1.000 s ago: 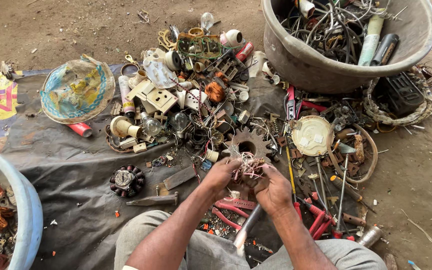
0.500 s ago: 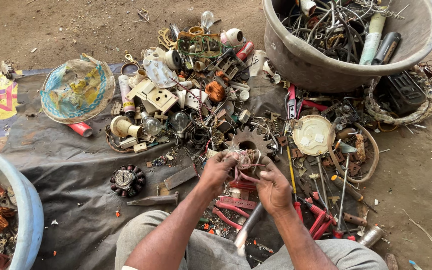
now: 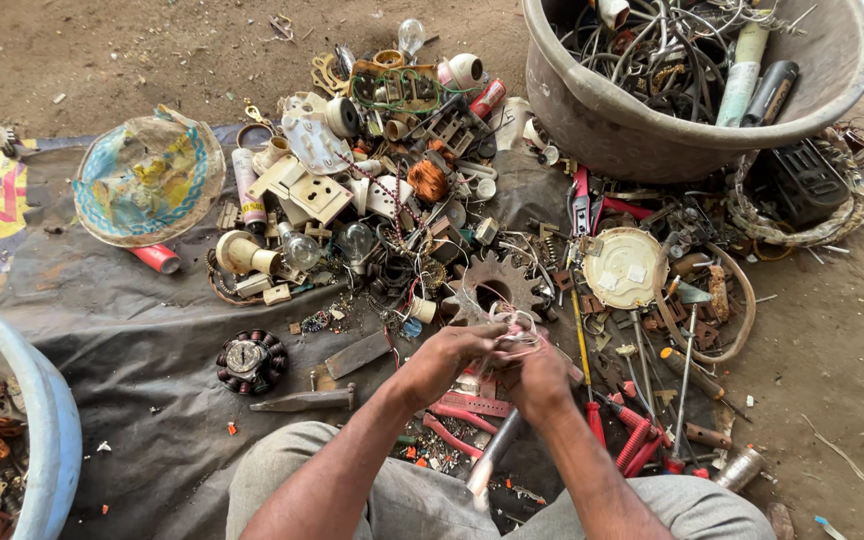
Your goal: The person uses a hammer and pliers to dismantle a large metal gear and extract components from a pile of electronic scrap.
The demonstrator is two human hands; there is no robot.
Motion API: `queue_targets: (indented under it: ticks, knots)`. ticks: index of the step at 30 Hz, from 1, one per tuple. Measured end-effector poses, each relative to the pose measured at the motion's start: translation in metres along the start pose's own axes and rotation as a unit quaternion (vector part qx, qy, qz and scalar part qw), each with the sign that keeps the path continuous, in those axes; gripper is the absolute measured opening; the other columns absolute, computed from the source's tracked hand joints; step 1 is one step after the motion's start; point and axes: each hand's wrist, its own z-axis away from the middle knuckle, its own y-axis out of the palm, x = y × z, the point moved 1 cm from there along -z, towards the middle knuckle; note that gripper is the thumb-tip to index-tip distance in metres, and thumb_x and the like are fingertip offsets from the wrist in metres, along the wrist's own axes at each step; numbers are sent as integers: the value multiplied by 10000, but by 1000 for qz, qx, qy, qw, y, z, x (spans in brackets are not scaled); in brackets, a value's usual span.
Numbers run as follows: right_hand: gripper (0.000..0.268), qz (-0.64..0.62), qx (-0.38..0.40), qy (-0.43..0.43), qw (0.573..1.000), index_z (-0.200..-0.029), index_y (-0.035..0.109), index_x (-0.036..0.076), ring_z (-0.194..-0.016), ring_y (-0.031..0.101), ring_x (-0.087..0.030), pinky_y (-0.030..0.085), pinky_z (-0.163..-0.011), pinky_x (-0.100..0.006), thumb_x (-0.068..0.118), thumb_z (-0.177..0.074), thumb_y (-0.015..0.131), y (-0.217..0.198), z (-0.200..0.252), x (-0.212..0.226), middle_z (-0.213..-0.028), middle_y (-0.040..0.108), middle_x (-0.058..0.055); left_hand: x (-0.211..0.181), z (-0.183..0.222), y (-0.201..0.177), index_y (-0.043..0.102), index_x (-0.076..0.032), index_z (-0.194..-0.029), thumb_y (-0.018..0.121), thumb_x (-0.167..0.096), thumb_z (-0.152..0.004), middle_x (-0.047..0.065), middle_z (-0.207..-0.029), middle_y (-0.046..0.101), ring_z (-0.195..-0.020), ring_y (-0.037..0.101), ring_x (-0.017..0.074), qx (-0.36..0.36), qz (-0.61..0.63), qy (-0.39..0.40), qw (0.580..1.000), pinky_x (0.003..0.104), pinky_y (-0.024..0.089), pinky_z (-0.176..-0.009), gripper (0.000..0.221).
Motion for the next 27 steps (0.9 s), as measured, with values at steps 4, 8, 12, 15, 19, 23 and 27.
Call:
queue_targets:
  ticks: [4, 8, 12, 15, 19, 23, 27]
  knots:
    - [332, -200, -24, 18, 979, -1183, 623, -27, -1011, 685, -326, 591, -915, -536, 128, -1005, 389, -11, -2, 6, -1112, 691, -205, -18, 7, 2, 674, 15, -1284, 499, -299, -1019, 68, -1052, 748, -941, 671, 159, -103, 18, 36, 994, 351, 530, -864, 447]
    - [368, -307, 10, 12, 952, -1187, 621, -41, -1122, 664, -405, 547, -961, -540, 207, -998, 427, 11, 10, 19, -1231, 655, -281, -24, 1, -23, 693, 39, -1198, 624, -195, -955, 139, -1042, 765, -942, 748, 227, -214, 68, 91, 970, 388, 609, -903, 345]
    - [295, -329, 117, -29, 936, -1129, 608, -6, -1242, 617, -421, 495, -1066, -565, 234, -1036, 466, 31, 18, 29, -1347, 607, -298, -22, 4, -14, 729, 17, -1137, 672, -124, -910, 115, -1045, 734, -914, 766, 247, -185, -79, 87, 976, 380, 649, -865, 273]
    - [520, -321, 52, 32, 945, -1296, 591, -136, -1199, 621, -360, 518, -1045, -501, 253, -974, 470, 28, 18, 27, -1300, 611, -276, -23, 11, 8, 760, -48, -1112, 739, -143, -865, 105, -1093, 669, -981, 722, 246, -138, -306, 135, 932, 374, 616, -904, 265]
    - [461, -331, 97, 27, 938, -1279, 616, -93, -1158, 638, -378, 533, -976, -473, 246, -992, 492, 3, 10, 14, -1296, 631, -273, -28, 23, 25, 771, -98, -1144, 782, -153, -791, 121, -1131, 641, -1070, 644, 293, -135, -497, 265, 815, 439, 560, -921, 358]
    - [385, -390, 148, 6, 909, -1267, 636, -67, -1153, 640, -384, 529, -1019, -481, 214, -1089, 444, -26, 1, -8, -1245, 656, -260, -21, 13, 18, 783, -117, -1082, 723, -229, -924, 108, -1092, 616, -1014, 630, 260, -173, -490, 157, 840, 420, 567, -878, 202]
    - [361, -338, -5, 34, 940, -1108, 676, -25, -1120, 652, -390, 517, -1031, -526, 259, -987, 489, -13, 6, -3, -1149, 699, -244, -13, -3, 3, 737, -49, -1049, 643, -219, -998, 113, -1104, 594, -977, 639, 234, -258, -342, 61, 901, 398, 598, -882, 201]
